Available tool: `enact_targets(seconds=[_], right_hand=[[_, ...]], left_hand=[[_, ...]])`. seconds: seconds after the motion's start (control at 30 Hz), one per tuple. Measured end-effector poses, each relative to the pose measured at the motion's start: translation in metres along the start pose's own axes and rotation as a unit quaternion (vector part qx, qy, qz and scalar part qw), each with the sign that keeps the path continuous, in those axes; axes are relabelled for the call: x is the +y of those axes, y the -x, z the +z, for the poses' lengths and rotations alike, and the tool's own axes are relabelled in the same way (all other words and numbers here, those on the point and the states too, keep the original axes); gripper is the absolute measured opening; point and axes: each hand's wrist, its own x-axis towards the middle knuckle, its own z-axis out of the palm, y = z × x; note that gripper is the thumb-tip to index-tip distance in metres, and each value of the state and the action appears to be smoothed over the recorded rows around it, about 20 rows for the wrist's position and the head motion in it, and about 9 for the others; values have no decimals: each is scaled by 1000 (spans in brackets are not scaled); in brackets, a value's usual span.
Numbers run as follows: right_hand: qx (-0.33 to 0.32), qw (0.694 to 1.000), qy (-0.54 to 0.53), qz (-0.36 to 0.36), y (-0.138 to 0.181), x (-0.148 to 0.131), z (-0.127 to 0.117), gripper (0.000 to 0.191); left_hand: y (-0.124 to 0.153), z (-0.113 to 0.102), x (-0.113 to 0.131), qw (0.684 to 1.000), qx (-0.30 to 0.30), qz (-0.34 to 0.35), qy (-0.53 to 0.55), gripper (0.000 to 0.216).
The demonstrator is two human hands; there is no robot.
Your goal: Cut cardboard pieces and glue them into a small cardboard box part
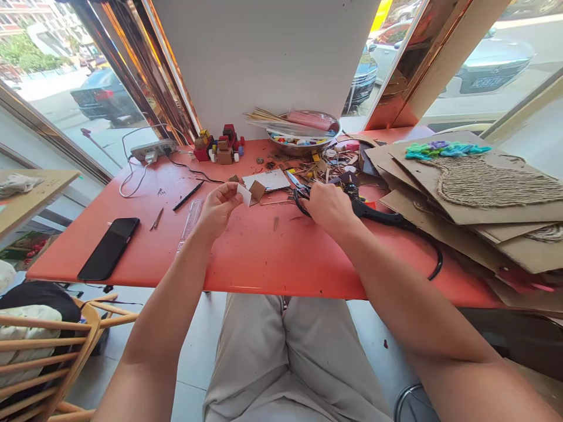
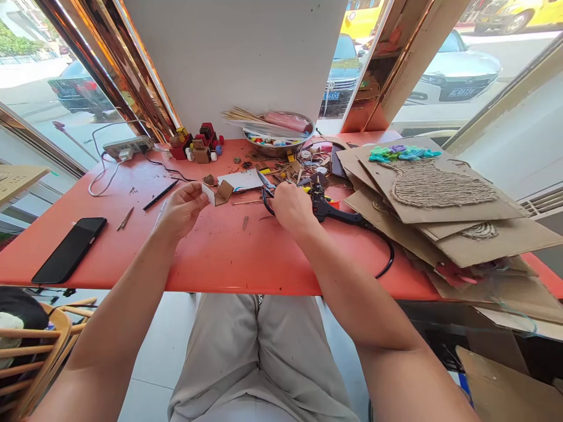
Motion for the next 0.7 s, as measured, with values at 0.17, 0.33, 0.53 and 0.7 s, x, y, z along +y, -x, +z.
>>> enact_targets(seconds=[0.17,0.33,0.53,0.7], right_hand=[[59,997,-5,-49,2,3,6,35],[-27,925,-110,-363,2,-9,41,23],[56,931,-113,-341,-24,2,66,26],[43,901,-273,-335,-29,11,62,47]], left_hand=[[-1,-3,2,999,15,6,34,29],[-3,-7,6,997,65,7,45,16],[1,0,11,997,2,-70,37,13],[3,8,8,994,-44,-96,25,7]])
